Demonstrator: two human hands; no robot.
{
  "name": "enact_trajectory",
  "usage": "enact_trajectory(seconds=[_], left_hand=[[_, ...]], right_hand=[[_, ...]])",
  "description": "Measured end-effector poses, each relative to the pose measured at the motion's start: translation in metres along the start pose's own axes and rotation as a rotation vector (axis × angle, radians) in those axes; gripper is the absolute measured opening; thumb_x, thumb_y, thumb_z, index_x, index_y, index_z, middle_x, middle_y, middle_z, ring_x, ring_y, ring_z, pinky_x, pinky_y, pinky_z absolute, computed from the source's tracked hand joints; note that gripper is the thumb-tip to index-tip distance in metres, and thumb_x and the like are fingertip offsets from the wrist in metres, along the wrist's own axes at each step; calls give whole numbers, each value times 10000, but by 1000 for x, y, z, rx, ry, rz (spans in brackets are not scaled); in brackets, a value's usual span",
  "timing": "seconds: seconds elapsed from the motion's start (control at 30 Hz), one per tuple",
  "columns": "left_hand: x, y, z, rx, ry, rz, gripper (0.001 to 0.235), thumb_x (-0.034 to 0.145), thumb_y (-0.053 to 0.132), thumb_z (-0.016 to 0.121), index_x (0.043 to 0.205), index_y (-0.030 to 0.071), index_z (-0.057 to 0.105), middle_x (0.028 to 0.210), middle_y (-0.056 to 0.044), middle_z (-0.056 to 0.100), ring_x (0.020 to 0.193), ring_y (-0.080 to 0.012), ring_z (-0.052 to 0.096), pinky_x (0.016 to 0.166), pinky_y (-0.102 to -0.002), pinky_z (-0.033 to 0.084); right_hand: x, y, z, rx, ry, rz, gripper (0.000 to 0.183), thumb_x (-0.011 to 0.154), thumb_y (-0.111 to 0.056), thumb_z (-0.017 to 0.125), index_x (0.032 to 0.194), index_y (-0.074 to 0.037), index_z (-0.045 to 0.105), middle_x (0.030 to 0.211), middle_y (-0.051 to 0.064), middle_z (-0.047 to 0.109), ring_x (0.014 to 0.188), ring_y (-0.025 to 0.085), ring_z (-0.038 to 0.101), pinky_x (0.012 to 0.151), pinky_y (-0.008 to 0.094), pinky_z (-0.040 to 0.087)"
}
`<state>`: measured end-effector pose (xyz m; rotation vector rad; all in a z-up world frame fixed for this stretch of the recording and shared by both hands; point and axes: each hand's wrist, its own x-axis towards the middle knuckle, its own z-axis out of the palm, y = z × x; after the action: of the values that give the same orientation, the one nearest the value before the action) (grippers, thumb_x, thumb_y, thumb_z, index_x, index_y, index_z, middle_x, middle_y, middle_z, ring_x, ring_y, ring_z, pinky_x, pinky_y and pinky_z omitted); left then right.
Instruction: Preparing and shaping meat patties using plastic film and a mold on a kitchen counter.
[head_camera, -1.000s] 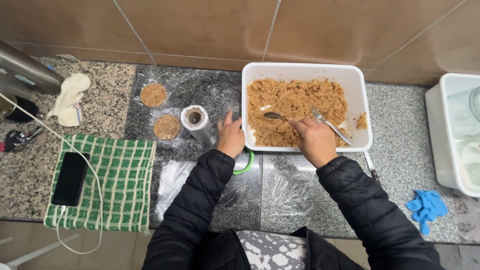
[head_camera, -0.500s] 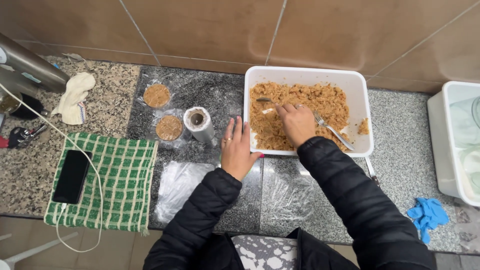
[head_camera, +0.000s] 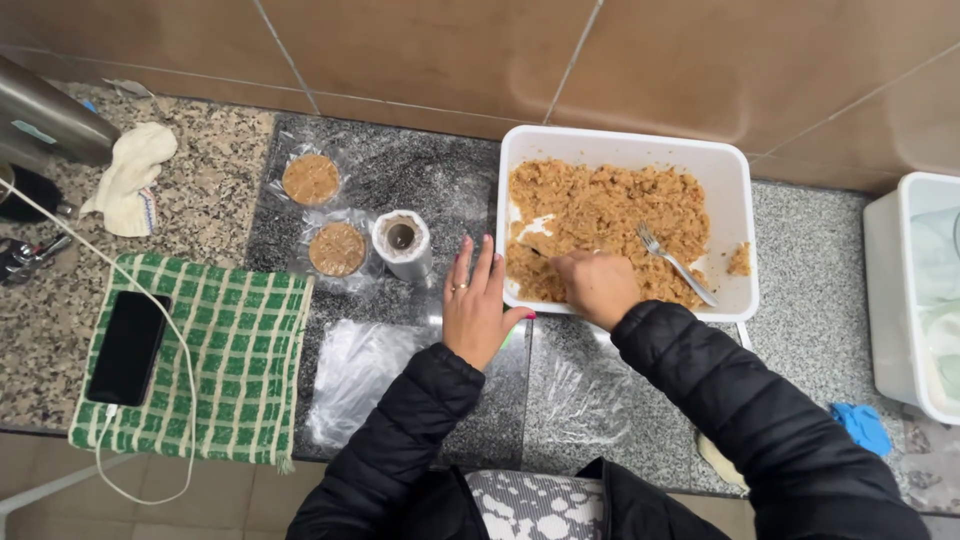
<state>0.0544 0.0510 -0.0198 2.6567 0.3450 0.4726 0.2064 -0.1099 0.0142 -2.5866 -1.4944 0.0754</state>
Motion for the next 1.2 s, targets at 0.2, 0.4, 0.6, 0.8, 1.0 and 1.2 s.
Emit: enact_trajectory(seconds=[0.2,0.4,0.6,0.8,1.0,1.2], left_hand=[[-6,-12,9,-43,17,39,925,747,584,820,1389,-33,570,1565,-188,428,1500,-377,297,1201,-511,265],[-8,-17,14,-65,78,69,923,747,606,818,1383,-18,578,1534,-174,484,1498,-345,328,1217,-509,263],[-8,-16,16,-81,72,50,947,729,616,825,1384,-18,573,1538,-175,464,1497,-349,321,1202,-511,264],[2,-4,-12,-186,-91,-5,1026,571,363,946,1392,-67,504,1578,-243,311,1473,-417,284,1179,-491,287],[-39,-2,-14,-205,-59,70,886,621,42,906,1421,-26,532,1603,-273,319,1461,-460,334,1169,-473,354],[-87,51,4,-273,-168,156,839,618,99,910,1384,36,574,1555,-245,385,1431,-453,371,1159,-486,385]], right_hand=[[-14,0,-5,56,-108,28,303,792,-145,643,1048,-187,800,906,93,768,811,305,731,695,447,561],[1,11,-14,261,-338,291,290,831,-172,641,1053,-221,822,949,67,793,832,270,745,728,399,572],[-8,44,-3,692,-378,449,334,829,-6,590,1049,-55,836,809,100,797,698,189,707,676,317,548],[-48,86,6,1220,-196,591,233,904,36,618,1072,62,777,848,63,735,696,136,608,618,264,461],[-132,50,-67,874,-202,544,240,941,-49,671,1117,-44,834,805,92,732,719,138,615,652,270,501],[-203,-16,-61,-10,5,118,261,856,-93,646,1025,-180,825,829,80,750,761,280,702,633,419,520]])
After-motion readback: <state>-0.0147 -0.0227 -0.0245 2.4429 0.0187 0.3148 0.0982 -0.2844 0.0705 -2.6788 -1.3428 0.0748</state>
